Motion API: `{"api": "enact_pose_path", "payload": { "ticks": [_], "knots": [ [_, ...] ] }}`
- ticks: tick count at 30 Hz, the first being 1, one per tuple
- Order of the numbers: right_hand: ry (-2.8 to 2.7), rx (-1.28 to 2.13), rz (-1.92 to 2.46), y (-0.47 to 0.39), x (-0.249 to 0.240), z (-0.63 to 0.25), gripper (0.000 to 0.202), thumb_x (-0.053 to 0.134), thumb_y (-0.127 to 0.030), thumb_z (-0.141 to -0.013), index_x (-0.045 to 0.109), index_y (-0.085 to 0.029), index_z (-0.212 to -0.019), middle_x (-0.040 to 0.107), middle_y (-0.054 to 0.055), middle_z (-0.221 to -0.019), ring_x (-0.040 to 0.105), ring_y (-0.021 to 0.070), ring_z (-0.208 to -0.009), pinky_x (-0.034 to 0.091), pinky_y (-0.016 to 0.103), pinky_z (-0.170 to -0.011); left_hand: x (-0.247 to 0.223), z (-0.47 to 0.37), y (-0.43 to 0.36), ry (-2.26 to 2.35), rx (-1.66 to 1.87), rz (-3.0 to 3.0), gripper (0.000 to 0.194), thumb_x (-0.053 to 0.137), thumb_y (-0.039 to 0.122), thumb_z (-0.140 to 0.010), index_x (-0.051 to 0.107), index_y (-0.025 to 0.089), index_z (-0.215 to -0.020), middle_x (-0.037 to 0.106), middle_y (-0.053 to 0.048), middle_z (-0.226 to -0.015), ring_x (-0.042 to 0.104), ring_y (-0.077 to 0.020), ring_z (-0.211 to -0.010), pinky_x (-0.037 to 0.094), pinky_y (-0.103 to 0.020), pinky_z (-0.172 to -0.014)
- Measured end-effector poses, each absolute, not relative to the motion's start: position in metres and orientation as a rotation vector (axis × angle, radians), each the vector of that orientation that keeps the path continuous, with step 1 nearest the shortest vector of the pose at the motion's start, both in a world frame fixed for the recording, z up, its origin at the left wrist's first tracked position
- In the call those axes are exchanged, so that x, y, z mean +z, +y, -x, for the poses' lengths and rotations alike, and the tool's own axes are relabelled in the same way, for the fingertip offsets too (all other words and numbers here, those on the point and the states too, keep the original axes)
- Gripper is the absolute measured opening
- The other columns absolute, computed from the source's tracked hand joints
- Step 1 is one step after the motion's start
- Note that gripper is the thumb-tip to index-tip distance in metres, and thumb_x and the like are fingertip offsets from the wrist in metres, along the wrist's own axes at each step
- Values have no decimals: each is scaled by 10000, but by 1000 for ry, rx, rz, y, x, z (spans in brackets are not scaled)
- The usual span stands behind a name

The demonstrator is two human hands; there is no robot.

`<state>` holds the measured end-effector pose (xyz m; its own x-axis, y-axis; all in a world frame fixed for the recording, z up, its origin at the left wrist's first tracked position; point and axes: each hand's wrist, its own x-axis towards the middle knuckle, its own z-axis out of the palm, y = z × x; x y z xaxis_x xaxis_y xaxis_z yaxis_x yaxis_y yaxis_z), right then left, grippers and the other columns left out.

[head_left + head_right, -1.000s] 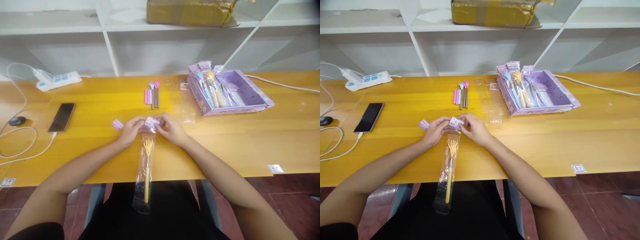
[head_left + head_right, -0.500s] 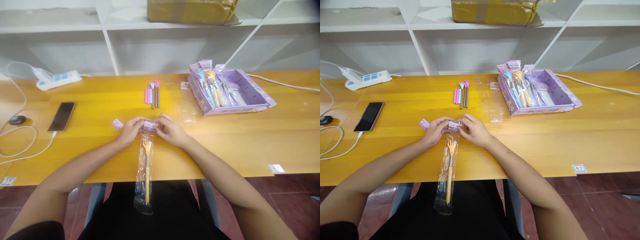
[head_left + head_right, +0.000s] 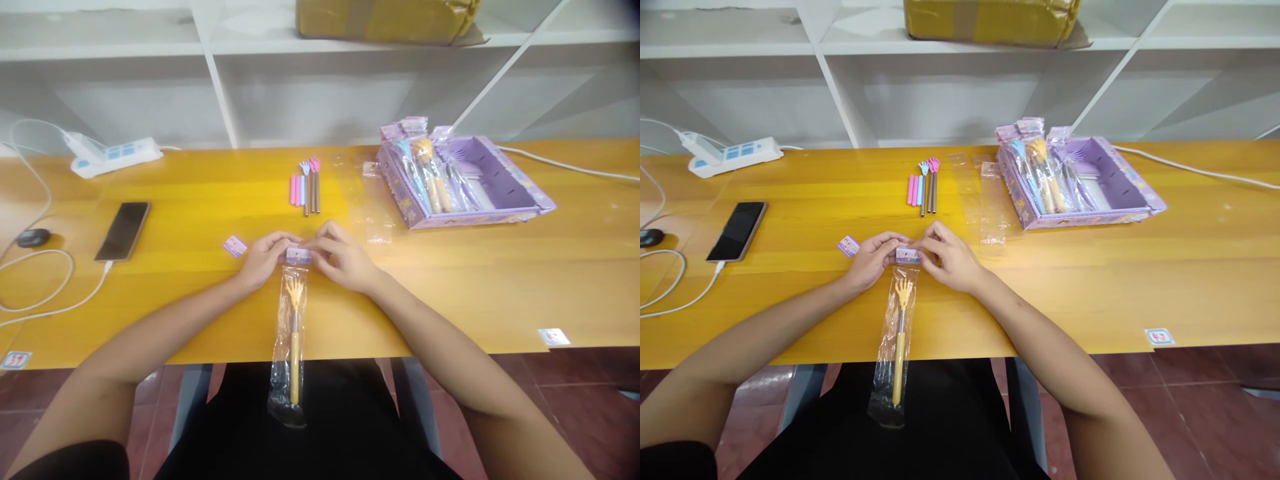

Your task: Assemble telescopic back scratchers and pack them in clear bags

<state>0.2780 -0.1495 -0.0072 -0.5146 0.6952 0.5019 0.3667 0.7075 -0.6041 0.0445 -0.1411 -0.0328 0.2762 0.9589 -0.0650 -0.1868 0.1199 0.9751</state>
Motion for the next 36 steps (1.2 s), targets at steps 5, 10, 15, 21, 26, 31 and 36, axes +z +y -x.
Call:
{"api": "enact_pose_path", "payload": {
  "ticks": [5, 10, 15, 21, 26, 31, 36],
  "knots": [
    [-2172, 591, 765, -151, -7, -277, 267, 560, -268, -1077, 756, -272, -1259, 539, 77, -1080, 591, 189, -816, 579, 401, -764, -35, -45, -141, 888, 1034, -1097, 253, 748, 412, -929, 788, 196, -1055, 814, -75, -1125, 766, -220, -1014, 612, -347, -907],
    [-2171, 576, 742, -152, -4, -277, 259, 576, -244, -1061, 770, -270, -1230, 523, 69, -1062, 569, 183, -782, 553, 396, -723, -36, -44, -141, 904, 1041, -1115, 242, 726, 401, -951, 782, 198, -1070, 819, -86, -1145, 766, -249, -1101, 603, -357, -925],
    [-2177, 559, 762, -152, -7, -277, 311, 563, -225, -1058, 754, -306, -1289, 537, 75, -1095, 586, 195, -810, 574, 405, -750, -35, -45, -141, 888, 1047, -1090, 245, 724, 405, -953, 772, 202, -1082, 820, -81, -1163, 778, -233, -1032, 615, -368, -912],
    [-2195, 563, 781, -152, -10, -278, 322, 574, -249, -1061, 733, -303, -1335, 579, 87, -1112, 615, 221, -873, 599, 438, -814, -34, -44, -143, 889, 1058, -1126, 243, 710, 408, -974, 778, 207, -1093, 823, -87, -1169, 780, -242, -1069, 611, -374, -932],
    [-2153, 573, 829, -153, -8, -276, 281, 583, -276, -1067, 708, -287, -1319, 588, 82, -1099, 621, 207, -841, 595, 410, -774, -32, -44, -144, 883, 1047, -1135, 279, 714, 443, -981, 765, 201, -1110, 828, -97, -1162, 781, -263, -1102, 611, -395, -946],
    [-2008, 560, 998, -150, -10, -275, 335, 691, -341, -1035, 639, -251, -1353, 610, 74, -1139, 580, 150, -691, 559, 362, -696, -31, -45, -144, 868, 1034, -1146, 303, 719, 467, -985, 750, 199, -1124, 823, -107, -1181, 765, -279, -1169, 600, -415, -993],
    [-1995, 531, 972, -146, -9, -274, 170, 640, -323, -1075, 727, -211, -982, 626, 36, -867, 586, 171, -731, 504, 326, -686, -32, -43, -145, 851, 980, -1227, 349, 718, 485, -987, 748, 187, -1165, 817, -118, -1191, 781, -257, -1098, 606, -371, -938]
  ]
}}
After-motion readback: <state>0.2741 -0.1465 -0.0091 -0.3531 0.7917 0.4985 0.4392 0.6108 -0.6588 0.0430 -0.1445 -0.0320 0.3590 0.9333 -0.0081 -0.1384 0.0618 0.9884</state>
